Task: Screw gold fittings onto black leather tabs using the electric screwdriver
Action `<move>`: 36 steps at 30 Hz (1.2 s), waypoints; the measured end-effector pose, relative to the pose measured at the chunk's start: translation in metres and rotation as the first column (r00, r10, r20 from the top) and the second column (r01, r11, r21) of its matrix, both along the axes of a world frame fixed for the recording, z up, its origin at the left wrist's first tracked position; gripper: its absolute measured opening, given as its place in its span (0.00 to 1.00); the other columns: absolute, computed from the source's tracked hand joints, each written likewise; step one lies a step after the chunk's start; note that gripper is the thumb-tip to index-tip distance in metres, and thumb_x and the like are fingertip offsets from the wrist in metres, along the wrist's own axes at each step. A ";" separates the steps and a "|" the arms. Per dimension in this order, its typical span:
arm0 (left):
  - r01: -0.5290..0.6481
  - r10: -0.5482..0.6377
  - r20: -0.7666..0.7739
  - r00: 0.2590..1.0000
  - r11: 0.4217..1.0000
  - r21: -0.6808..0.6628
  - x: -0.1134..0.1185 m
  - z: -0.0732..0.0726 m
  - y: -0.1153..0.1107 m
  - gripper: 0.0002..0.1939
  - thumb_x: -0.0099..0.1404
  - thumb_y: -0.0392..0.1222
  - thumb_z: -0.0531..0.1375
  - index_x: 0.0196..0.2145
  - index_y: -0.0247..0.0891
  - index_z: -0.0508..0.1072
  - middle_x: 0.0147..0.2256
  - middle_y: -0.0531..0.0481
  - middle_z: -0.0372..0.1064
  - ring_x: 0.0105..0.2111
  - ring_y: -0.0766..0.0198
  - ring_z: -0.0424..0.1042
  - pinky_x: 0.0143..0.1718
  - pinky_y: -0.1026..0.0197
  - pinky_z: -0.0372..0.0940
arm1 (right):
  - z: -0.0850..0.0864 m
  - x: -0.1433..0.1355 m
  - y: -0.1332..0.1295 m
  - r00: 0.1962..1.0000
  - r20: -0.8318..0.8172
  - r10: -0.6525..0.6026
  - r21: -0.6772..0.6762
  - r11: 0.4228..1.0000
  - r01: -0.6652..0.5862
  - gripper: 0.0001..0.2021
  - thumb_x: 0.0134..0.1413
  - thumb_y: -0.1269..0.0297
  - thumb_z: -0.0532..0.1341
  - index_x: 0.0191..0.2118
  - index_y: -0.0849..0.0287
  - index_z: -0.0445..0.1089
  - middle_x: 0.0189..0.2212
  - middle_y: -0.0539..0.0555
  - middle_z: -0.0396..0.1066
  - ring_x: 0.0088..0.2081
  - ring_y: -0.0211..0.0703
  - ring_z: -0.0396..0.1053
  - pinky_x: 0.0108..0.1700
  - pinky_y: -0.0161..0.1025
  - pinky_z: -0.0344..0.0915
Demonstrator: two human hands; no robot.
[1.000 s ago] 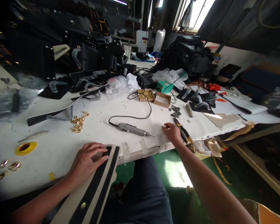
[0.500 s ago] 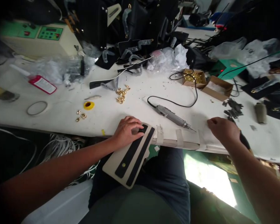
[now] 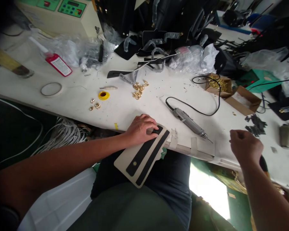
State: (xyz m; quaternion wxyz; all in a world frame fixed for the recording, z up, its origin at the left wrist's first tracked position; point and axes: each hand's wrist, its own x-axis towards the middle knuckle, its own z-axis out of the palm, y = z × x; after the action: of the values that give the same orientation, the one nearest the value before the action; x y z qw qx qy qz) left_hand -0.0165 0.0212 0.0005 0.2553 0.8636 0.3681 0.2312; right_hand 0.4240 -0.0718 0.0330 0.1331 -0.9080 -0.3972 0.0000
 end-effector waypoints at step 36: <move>0.035 -0.034 -0.039 0.999 0.999 0.037 0.000 0.002 -0.001 0.12 0.68 0.52 0.67 0.43 0.43 0.81 0.48 0.47 0.79 0.56 0.49 0.68 0.53 0.45 0.63 | 0.006 -0.249 0.044 0.641 -0.538 0.547 0.071 0.788 -0.612 0.10 0.55 0.53 0.65 0.31 0.54 0.76 0.26 0.50 0.75 0.28 0.43 0.68 0.33 0.40 0.61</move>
State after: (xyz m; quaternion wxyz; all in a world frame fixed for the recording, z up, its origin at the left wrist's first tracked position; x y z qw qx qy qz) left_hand -0.0169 0.0207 0.0025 0.2361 0.8787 0.3535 0.2171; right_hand 0.1753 -0.0281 0.0389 0.1770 -0.7013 -0.6133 0.3173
